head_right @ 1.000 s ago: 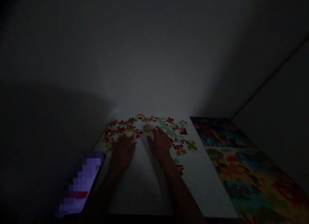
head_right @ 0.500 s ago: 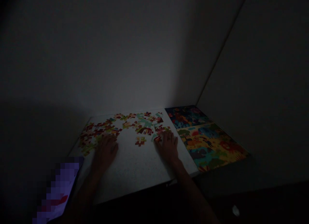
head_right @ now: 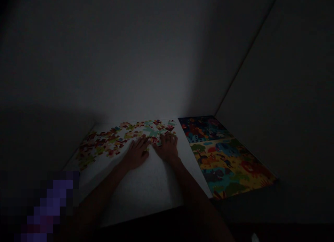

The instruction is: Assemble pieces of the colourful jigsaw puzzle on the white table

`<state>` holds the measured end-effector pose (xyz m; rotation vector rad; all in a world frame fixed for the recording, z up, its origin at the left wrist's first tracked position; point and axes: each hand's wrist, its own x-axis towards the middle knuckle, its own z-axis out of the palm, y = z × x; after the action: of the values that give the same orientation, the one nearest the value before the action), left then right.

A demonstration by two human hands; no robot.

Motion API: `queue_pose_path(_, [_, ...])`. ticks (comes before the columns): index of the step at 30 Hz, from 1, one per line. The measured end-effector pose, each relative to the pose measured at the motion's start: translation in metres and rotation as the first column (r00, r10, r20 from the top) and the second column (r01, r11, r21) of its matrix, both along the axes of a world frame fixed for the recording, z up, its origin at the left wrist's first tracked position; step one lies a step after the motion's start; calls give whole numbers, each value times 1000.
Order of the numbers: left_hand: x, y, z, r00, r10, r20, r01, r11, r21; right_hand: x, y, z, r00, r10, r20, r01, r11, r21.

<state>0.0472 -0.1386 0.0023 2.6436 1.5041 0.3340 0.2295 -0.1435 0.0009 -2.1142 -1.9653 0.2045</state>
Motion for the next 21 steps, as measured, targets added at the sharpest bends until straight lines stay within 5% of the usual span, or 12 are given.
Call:
queue_pose_path(7, [-1, 11, -7, 982, 186, 13, -186, 982, 6, 1, 21, -5, 981, 187, -48, -186, 982, 20])
queue_pose_path(12, [-2, 21, -10, 948, 318, 31, -319, 946, 56, 12, 32, -4, 932, 271, -240, -252, 962, 107])
queue_pose_path(16, [-10, 26, -11, 891, 452, 41, -453, 890, 42, 19, 37, -4, 968, 43, -247, -13, 993, 120])
queue_pose_path(21, [-19, 31, -6, 899, 437, 27, -437, 899, 35, 32, 34, -3, 948, -290, -134, 296, 955, 28])
